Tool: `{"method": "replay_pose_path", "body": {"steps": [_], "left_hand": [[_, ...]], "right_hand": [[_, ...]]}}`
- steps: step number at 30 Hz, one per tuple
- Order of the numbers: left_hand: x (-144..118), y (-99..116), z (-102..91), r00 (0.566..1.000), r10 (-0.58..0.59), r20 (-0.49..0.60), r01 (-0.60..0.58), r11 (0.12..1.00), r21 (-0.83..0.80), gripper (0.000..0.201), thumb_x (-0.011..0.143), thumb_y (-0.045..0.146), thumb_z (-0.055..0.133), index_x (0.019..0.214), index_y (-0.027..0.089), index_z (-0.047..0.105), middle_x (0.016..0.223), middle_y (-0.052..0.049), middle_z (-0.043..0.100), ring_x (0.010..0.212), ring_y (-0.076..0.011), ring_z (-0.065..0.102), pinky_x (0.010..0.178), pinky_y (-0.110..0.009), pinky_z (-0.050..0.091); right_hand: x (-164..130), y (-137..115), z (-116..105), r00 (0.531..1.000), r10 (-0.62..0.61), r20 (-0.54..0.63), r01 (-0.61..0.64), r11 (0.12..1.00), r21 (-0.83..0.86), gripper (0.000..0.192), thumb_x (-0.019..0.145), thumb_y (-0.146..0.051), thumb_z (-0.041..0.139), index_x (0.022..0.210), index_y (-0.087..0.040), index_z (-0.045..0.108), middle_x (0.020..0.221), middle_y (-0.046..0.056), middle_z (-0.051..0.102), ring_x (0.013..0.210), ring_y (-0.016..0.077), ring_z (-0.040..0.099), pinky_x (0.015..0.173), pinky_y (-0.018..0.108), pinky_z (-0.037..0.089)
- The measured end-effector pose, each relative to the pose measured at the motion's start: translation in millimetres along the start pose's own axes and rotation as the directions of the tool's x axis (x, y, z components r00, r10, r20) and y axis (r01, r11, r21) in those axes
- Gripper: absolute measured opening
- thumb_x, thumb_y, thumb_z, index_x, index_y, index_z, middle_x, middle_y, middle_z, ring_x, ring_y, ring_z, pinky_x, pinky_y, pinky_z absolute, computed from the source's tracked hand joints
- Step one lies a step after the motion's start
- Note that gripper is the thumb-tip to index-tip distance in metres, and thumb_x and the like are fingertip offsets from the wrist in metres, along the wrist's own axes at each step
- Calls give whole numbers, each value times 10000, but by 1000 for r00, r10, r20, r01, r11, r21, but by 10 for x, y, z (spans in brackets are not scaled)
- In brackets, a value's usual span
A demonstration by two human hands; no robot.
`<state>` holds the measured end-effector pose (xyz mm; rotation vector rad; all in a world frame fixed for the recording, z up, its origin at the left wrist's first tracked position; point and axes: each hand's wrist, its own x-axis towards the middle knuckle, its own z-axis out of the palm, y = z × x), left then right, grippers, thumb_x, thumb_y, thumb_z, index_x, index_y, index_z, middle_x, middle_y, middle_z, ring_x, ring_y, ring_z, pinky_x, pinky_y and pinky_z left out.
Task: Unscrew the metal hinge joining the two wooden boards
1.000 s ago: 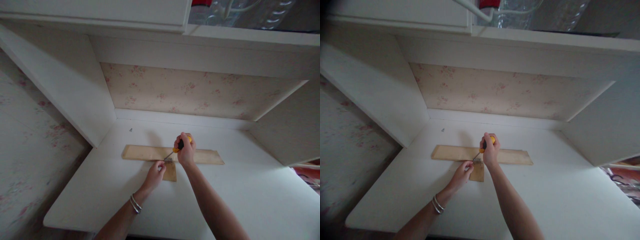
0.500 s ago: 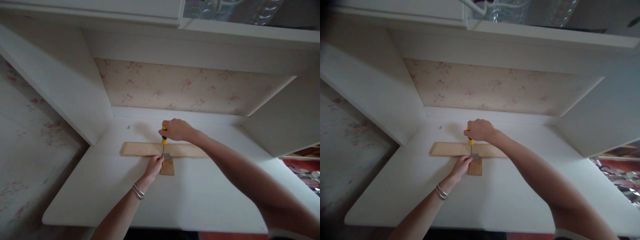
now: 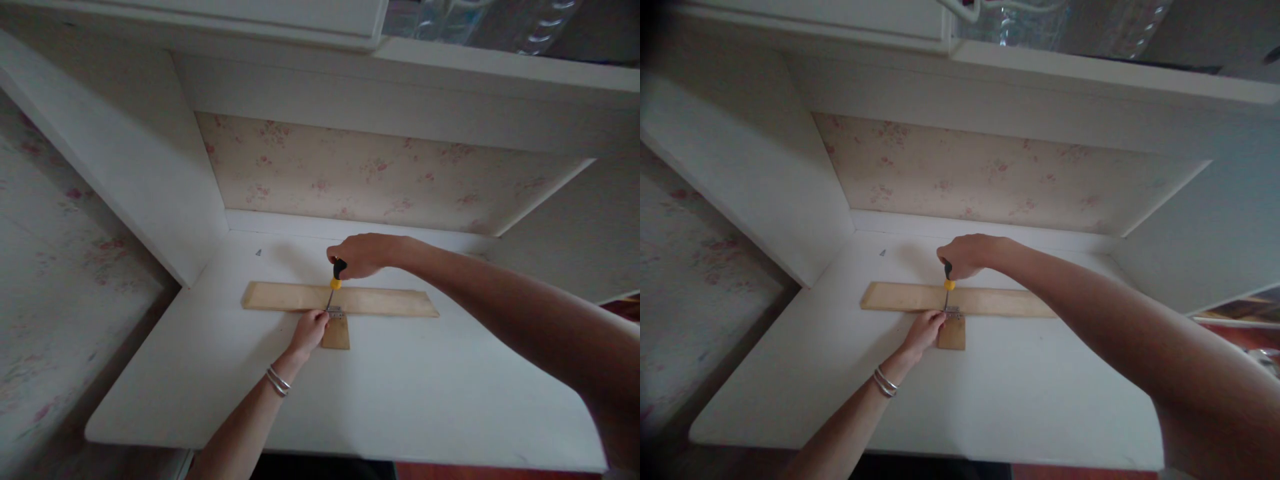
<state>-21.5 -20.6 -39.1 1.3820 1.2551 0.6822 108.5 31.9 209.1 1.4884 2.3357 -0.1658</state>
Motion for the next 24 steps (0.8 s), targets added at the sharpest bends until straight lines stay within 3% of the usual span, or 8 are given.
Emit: {"method": "replay_pose_path", "body": {"steps": [6,9,11,13,16,18,21,24], "left_hand": [[-6,5,-21,1000,-16,16,16,1000,-13,307,797,402,491,665,152,611,614,-15,593,557,-124,491,532,-238,293],[-16,20,-36,999,-24,31,25,999,-28,291,795,387,491,667,154,609,610,-7,585,536,-111,477,527,-232,297],[-22,35,-44,999,-31,39,32,999,-37,287,796,377,487,652,155,599,595,-2,573,514,-105,462,512,-230,291],[-28,49,-48,998,-37,41,39,998,-45,289,798,372,483,642,155,591,578,1,561,497,-101,451,500,-229,288],[-34,56,-50,998,-45,35,47,997,-55,287,802,371,484,651,154,596,571,2,560,492,-100,455,502,-228,296],[-36,50,-49,998,-51,32,53,997,-60,281,802,375,493,669,155,607,581,-1,571,497,-102,465,504,-228,301],[-36,40,-48,998,-62,32,64,996,-65,280,800,383,509,685,152,620,594,-10,586,503,-106,476,497,-227,300],[-32,42,-47,997,-72,37,74,995,-71,280,801,379,515,692,146,626,594,-12,588,504,-104,477,489,-224,297]], "right_hand": [[20,-5,18,993,115,-1,-115,993,-35,585,844,-640,376,888,-159,706,854,174,680,766,290,630,606,359,409],[6,-41,-9,999,-35,-11,35,998,-47,372,839,-465,496,1024,-193,668,912,134,684,786,263,629,592,321,397],[-1,-43,-26,996,-90,-7,90,995,-44,380,767,-439,598,1084,-234,639,928,97,686,777,246,626,579,301,392],[8,-34,-32,1000,-15,11,15,999,-28,457,727,-547,616,1050,-225,654,875,96,688,742,249,624,574,308,398],[40,-21,-21,990,135,39,-135,991,-2,579,797,-671,439,856,-158,702,734,129,671,690,253,623,585,334,409],[52,-15,-13,994,113,5,-113,994,-10,541,851,-597,400,826,-150,704,763,144,674,719,257,625,594,337,405],[51,-7,-11,999,-41,-30,41,999,3,340,778,-442,582,1007,-208,677,905,108,688,783,241,622,611,313,399],[67,-8,-11,1000,9,5,-9,999,37,415,697,-481,663,1022,-222,673,843,89,692,734,239,624,616,322,407]]}}
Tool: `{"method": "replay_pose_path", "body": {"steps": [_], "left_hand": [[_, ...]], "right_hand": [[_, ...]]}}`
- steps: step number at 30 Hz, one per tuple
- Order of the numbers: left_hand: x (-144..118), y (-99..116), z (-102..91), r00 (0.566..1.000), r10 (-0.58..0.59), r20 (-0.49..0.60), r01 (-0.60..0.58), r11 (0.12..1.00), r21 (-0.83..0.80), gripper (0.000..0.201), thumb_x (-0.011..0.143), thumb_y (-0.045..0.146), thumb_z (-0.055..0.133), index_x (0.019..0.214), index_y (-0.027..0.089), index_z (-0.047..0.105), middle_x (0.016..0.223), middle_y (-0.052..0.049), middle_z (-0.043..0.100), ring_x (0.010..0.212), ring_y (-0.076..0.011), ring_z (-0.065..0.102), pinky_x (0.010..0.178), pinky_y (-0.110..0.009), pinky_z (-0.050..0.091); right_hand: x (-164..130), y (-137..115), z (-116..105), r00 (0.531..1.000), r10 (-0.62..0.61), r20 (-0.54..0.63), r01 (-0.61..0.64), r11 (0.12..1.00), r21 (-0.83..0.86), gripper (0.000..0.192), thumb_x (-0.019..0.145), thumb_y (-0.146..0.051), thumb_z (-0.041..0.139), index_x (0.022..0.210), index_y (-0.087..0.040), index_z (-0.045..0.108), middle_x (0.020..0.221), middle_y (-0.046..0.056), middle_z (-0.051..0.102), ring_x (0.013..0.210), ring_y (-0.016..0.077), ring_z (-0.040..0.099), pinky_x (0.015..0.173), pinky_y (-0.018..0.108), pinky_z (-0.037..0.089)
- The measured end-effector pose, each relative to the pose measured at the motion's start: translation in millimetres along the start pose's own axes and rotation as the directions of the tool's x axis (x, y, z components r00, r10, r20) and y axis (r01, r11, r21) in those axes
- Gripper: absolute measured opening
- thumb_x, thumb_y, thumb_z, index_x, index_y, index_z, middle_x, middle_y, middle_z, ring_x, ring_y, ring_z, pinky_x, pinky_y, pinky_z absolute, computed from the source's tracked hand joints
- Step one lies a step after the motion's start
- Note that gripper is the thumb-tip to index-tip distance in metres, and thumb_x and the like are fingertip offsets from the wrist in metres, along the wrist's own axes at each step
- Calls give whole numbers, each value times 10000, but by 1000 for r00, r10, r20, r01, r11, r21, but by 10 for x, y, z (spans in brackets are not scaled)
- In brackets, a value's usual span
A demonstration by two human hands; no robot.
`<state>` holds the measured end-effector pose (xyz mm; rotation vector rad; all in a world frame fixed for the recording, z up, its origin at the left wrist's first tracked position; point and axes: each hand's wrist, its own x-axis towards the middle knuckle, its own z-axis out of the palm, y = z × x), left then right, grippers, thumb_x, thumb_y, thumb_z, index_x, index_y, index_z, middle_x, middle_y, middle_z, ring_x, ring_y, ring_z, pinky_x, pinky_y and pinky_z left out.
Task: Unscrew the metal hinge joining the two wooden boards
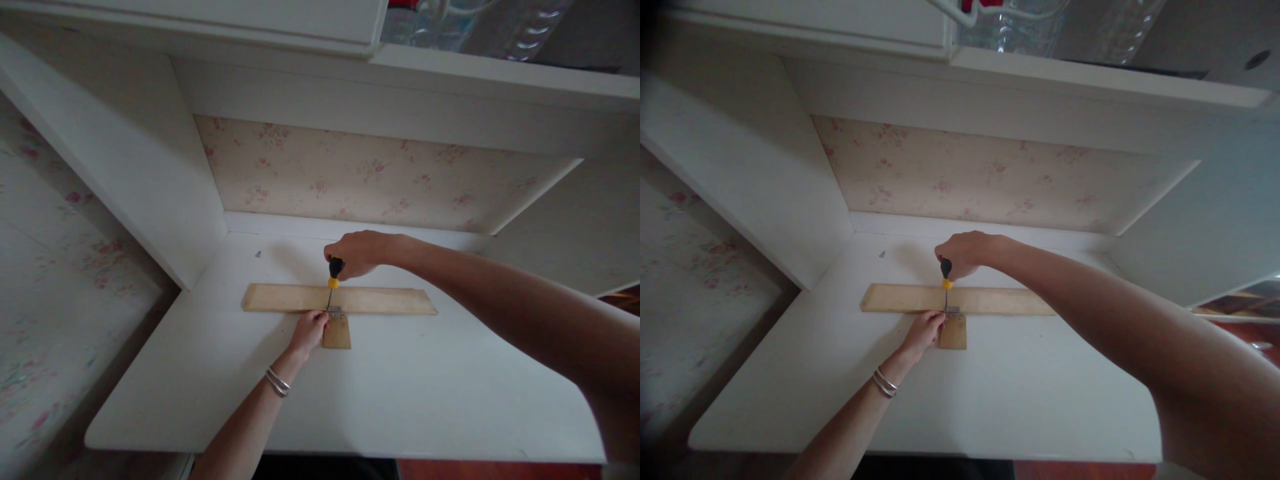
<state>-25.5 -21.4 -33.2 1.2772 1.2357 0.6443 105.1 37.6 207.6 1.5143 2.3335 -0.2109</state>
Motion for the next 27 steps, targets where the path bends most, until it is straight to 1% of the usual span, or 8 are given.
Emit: {"method": "replay_pose_path", "body": {"steps": [4,9,14,16,18,20,24,27], "left_hand": [[5,10,1,1000,-11,10,11,1000,-12,279,809,358,505,677,138,615,577,-3,567,479,-90,445,461,-216,272],[4,1,-1,1000,-11,27,12,999,-31,273,812,348,496,681,133,602,568,18,528,447,-68,396,437,-206,238],[2,-3,-1,999,-14,32,15,999,-40,274,808,356,493,672,139,592,562,21,518,449,-71,400,435,-206,237],[4,-5,-2,999,-14,29,15,999,-39,267,804,352,500,671,140,594,554,23,515,453,-73,405,446,-208,245],[6,-9,-3,1000,-11,27,12,999,-37,269,802,354,509,670,138,601,549,24,514,457,-74,407,456,-212,250],[6,-12,-4,1000,-9,28,10,999,-35,273,803,355,510,674,136,609,548,25,515,459,-75,406,460,-217,251],[0,-12,-3,1000,-8,25,8,999,-32,281,809,360,504,688,133,617,566,19,531,469,-78,410,461,-221,253],[2,-21,-2,1000,-7,22,7,999,-34,279,808,365,507,691,135,615,577,17,537,474,-78,414,459,-219,252]], "right_hand": [[41,-16,-11,990,137,17,-135,989,-54,559,818,-629,423,844,-150,709,772,156,680,723,281,634,613,364,417],[34,-22,-67,997,-76,8,76,993,-93,453,730,-514,600,1081,-231,642,971,103,686,845,260,627,609,304,400],[58,-33,-83,975,152,164,-148,988,-40,595,817,-651,383,867,-144,691,668,105,668,586,210,618,582,321,402],[57,-30,-88,984,120,129,-111,991,-75,523,838,-579,399,851,-145,690,730,120,680,640,218,627,579,312,393],[44,-22,-98,998,11,61,-4,995,-103,424,779,-523,532,996,-183,661,891,114,692,767,238,632,584,295,384],[31,-17,-109,999,-40,37,43,995,-90,528,705,-540,620,1129,-224,603,987,99,681,822,245,626,593,289,386],[31,-30,-106,974,157,164,-152,987,-42,622,797,-682,397,986,-153,666,794,124,680,633,222,622,574,322,397],[33,-26,-94,986,101,129,-91,993,-77,515,835,-580,415,954,-152,674,814,135,681,686,230,626,575,317,388]]}}
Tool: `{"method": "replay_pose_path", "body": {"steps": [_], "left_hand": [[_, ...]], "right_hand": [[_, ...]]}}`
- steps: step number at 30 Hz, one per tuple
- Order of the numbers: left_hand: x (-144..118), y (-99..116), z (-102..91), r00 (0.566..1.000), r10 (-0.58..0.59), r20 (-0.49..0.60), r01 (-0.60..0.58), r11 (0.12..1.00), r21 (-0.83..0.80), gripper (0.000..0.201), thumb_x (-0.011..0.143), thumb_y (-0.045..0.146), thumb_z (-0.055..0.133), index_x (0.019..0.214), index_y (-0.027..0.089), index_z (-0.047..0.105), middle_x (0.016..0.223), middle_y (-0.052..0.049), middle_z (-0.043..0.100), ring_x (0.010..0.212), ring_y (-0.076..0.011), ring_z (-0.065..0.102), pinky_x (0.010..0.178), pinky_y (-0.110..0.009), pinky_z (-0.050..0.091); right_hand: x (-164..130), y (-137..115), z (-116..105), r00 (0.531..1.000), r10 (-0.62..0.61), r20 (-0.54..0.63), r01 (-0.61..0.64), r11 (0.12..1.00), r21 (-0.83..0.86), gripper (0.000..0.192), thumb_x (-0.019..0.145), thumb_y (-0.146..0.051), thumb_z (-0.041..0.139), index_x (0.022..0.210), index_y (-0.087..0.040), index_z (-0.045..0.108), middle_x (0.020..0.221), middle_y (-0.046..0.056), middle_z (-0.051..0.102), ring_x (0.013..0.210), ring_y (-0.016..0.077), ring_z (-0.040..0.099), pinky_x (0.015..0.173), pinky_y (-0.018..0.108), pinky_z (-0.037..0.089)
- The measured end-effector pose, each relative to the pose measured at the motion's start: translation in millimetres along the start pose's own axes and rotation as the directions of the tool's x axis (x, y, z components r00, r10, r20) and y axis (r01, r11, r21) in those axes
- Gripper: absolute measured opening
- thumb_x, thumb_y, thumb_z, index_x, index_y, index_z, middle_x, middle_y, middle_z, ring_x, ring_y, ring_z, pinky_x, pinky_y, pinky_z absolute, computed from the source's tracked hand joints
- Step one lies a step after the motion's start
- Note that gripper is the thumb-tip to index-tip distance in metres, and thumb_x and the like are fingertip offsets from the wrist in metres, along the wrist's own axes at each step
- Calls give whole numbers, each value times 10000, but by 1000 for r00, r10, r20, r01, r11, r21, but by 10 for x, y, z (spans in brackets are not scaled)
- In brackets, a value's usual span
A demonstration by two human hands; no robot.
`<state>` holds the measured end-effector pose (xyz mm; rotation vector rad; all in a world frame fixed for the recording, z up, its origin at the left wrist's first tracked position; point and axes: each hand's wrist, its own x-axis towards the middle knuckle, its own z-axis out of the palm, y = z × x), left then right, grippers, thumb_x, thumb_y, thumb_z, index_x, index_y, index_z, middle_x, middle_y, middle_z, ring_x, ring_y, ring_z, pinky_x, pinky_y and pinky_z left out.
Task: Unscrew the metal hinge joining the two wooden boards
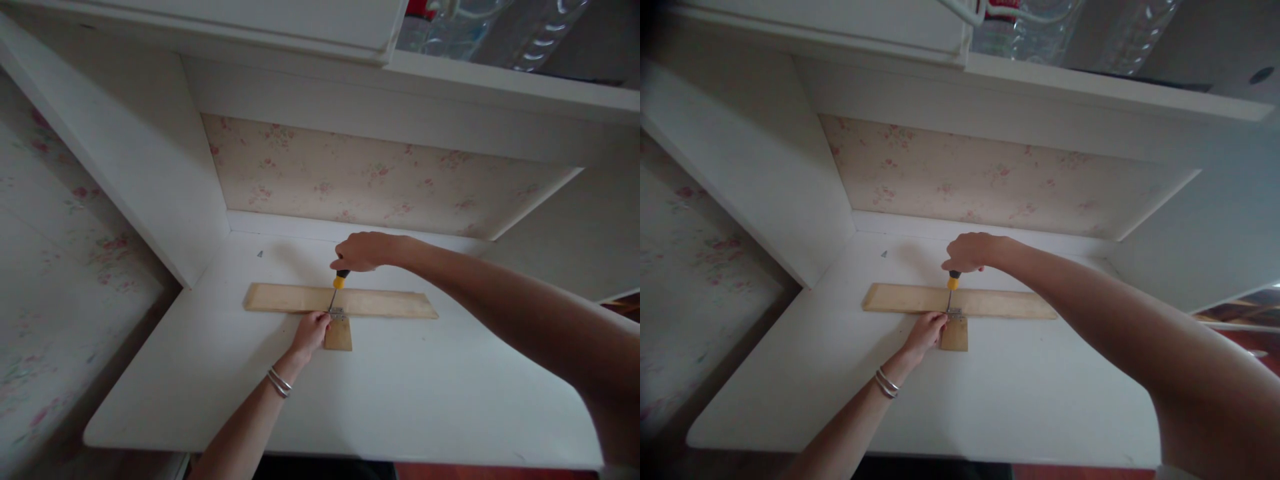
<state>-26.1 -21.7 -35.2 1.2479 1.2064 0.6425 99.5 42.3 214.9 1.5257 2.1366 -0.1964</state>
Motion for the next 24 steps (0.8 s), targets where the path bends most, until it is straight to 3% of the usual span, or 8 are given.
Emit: {"method": "replay_pose_path", "body": {"steps": [4,8,12,14,17,20,22,24], "left_hand": [[15,-25,3,1000,-5,5,5,1000,-3,277,806,367,509,678,140,602,552,21,520,455,-77,405,440,-217,235],[26,-39,5,1000,-4,8,4,1000,-9,291,814,381,501,672,143,591,541,25,509,446,-74,403,432,-210,237],[21,-36,4,1000,-2,12,2,1000,-19,259,808,352,506,680,143,591,546,27,509,443,-71,400,429,-205,243],[19,-32,4,1000,2,12,-2,1000,-24,255,810,346,504,684,143,592,558,22,518,446,-70,401,431,-203,248],[19,-27,5,1000,3,8,-3,1000,-27,261,814,353,504,688,143,596,579,14,536,458,-70,408,441,-199,256],[21,-23,7,1000,-6,8,6,1000,-26,263,812,356,510,695,141,607,574,10,541,465,-75,416,445,-199,258],[20,-19,7,1000,-13,9,13,1000,-24,253,808,347,513,701,140,614,569,11,541,465,-77,419,444,-200,257],[15,-13,6,1000,-17,11,17,1000,-24,246,807,338,509,707,141,617,574,13,545,459,-75,417,442,-201,256]], "right_hand": [[9,28,12,994,-93,-52,94,995,15,545,729,-551,592,1167,-227,582,978,110,679,751,229,630,581,298,388],[40,48,26,997,25,67,-29,998,58,542,835,-609,387,1017,-175,655,753,100,675,573,198,608,574,323,399],[35,34,15,993,-121,-13,122,992,27,519,735,-482,607,1200,-255,567,905,78,685,669,201,621,596,304,395],[29,7,-1,998,-51,44,49,998,41,562,725,-544,599,1194,-236,579,889,90,685,641,205,619,595,316,403],[34,-29,-17,995,93,45,-92,996,-8,559,814,-618,417,968,-153,687,822,149,676,672,248,623,606,356,410],[36,-29,-24,998,-30,-55,27,998,-55,433,789,-507,515,1014,-173,674,941,154,675,810,273,618,613,335,398],[30,-22,-30,992,-102,-74,99,994,-43,508,709,-490,618,1135,-214,617,990,125,673,834,263,614,608,314,392],[24,-22,-36,999,-21,-32,21,1000,-16,572,688,-583,608,1117,-206,624,903,115,683,776,256,620,608,322,398]]}}
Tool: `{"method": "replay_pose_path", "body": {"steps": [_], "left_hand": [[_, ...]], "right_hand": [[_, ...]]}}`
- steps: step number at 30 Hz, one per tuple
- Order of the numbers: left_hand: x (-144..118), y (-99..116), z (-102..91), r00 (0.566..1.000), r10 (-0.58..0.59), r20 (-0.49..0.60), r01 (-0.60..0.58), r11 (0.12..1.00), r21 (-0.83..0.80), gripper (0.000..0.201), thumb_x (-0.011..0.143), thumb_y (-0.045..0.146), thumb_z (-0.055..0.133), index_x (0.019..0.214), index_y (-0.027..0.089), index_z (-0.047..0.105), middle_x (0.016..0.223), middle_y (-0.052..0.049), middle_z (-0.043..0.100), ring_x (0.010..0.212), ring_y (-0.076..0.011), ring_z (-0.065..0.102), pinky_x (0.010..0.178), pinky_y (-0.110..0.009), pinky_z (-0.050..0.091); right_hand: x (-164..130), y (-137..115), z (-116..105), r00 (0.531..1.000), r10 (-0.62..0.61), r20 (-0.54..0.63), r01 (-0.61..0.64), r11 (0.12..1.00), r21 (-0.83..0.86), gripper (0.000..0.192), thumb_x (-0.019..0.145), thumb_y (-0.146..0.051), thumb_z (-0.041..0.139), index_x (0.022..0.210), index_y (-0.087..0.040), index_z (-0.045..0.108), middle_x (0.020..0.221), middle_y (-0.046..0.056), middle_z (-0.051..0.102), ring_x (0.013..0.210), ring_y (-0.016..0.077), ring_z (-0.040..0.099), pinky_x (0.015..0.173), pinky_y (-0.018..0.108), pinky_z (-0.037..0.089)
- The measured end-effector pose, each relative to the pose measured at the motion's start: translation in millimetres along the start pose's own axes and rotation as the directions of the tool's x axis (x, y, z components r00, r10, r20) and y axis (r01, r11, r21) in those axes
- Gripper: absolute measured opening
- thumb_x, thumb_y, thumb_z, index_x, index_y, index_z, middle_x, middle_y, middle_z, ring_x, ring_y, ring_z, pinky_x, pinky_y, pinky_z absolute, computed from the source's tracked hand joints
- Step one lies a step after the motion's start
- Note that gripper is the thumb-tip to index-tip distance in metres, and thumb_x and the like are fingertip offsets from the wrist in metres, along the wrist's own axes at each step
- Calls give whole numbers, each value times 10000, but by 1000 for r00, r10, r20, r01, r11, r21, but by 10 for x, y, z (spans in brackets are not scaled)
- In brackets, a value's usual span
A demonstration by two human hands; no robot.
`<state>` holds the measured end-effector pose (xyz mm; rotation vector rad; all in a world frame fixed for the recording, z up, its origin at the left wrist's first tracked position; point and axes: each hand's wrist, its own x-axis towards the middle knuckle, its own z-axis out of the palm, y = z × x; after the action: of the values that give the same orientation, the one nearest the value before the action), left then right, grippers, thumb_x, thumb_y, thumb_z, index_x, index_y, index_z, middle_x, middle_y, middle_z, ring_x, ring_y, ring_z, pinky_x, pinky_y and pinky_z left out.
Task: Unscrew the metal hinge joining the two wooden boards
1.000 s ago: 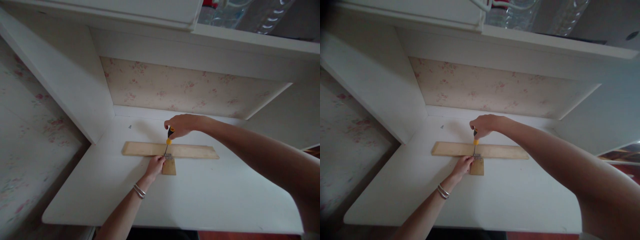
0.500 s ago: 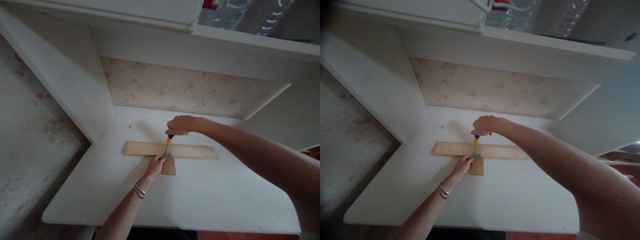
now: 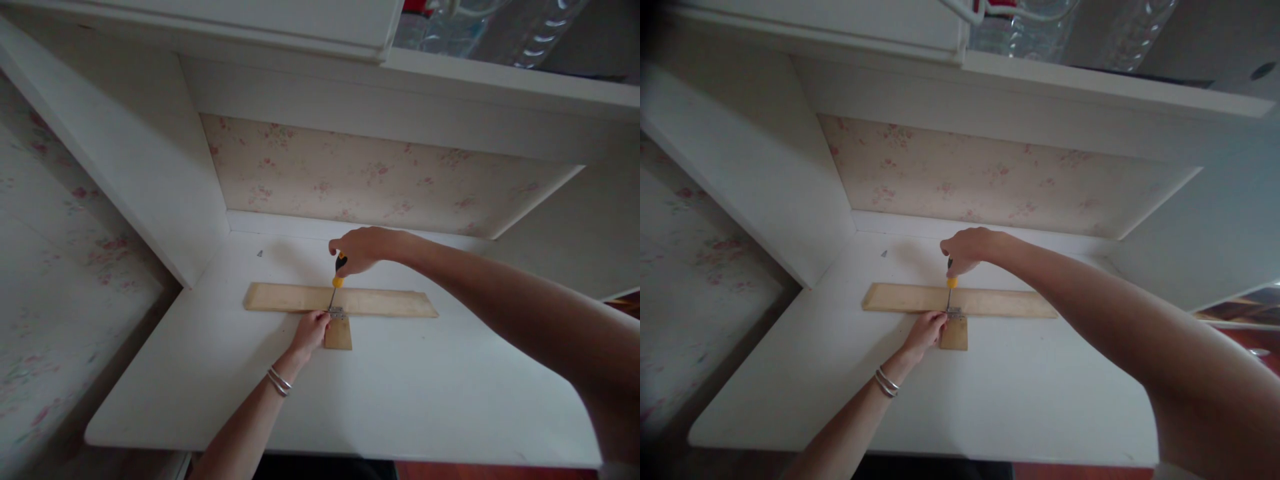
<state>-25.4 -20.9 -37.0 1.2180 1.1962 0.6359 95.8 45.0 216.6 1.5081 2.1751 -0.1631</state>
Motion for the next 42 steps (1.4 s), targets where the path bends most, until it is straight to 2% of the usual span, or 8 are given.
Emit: {"method": "replay_pose_path", "body": {"steps": [3,8,13,19,23,30,35,42], "left_hand": [[-8,8,-3,1000,-4,0,4,1000,-1,254,810,343,501,711,141,620,572,16,543,449,-74,411,438,-207,252],[-11,17,-6,1000,-7,6,7,1000,5,251,804,342,510,686,141,602,541,26,516,449,-74,412,434,-205,251],[-20,35,-8,1000,-8,9,8,1000,14,254,809,351,498,683,147,582,540,32,503,428,-73,399,417,-206,243],[-17,39,-15,1000,-8,10,7,1000,26,252,806,345,505,672,145,581,536,28,507,435,-78,409,427,-210,250],[-11,30,-11,1000,-7,7,7,1000,25,259,807,350,506,664,147,582,522,27,502,447,-80,411,447,-207,262],[-8,-9,-13,1000,-9,2,9,1000,17,270,805,375,507,721,141,614,562,27,523,439,-69,394,434,-206,237],[2,-24,-9,1000,-3,-7,4,1000,16,299,805,396,511,717,134,625,569,17,538,446,-69,394,445,-206,240],[1,-25,-13,1000,14,-13,-14,999,30,274,802,370,511,700,141,625,572,12,545,467,-81,417,455,-211,247]], "right_hand": [[-5,-7,-5,984,160,77,-159,987,-9,569,784,-650,429,912,-160,690,714,118,665,691,257,620,612,355,407],[-21,1,-8,998,-67,-3,67,998,1,508,706,-482,628,1148,-233,605,933,103,689,793,253,624,602,310,392],[-9,-24,-7,984,172,40,-173,985,16,599,798,-648,428,1023,-149,669,736,135,679,719,266,629,630,352,414],[-55,-58,-49,998,6,56,-7,1000,23,531,725,-443,615,1198,-203,578,810,94,700,701,232,628,604,315,412],[-41,-87,-53,977,190,101,-193,981,20,521,784,-597,482,915,-141,696,654,114,664,684,255,626,643,360,430],[-64,-49,-40,990,-44,134,39,998,39,590,723,-379,645,1272,-196,527,823,86,697,628,204,622,595,312,411],[-32,-62,-31,987,125,104,-125,992,-11,593,829,-614,385,876,-117,704,705,133,671,641,234,617,596,342,411],[-39,-51,-46,992,4,123,-10,999,48,505,754,-555,551,1055,-163,650,796,100,692,581,194,606,560,312,396]]}}
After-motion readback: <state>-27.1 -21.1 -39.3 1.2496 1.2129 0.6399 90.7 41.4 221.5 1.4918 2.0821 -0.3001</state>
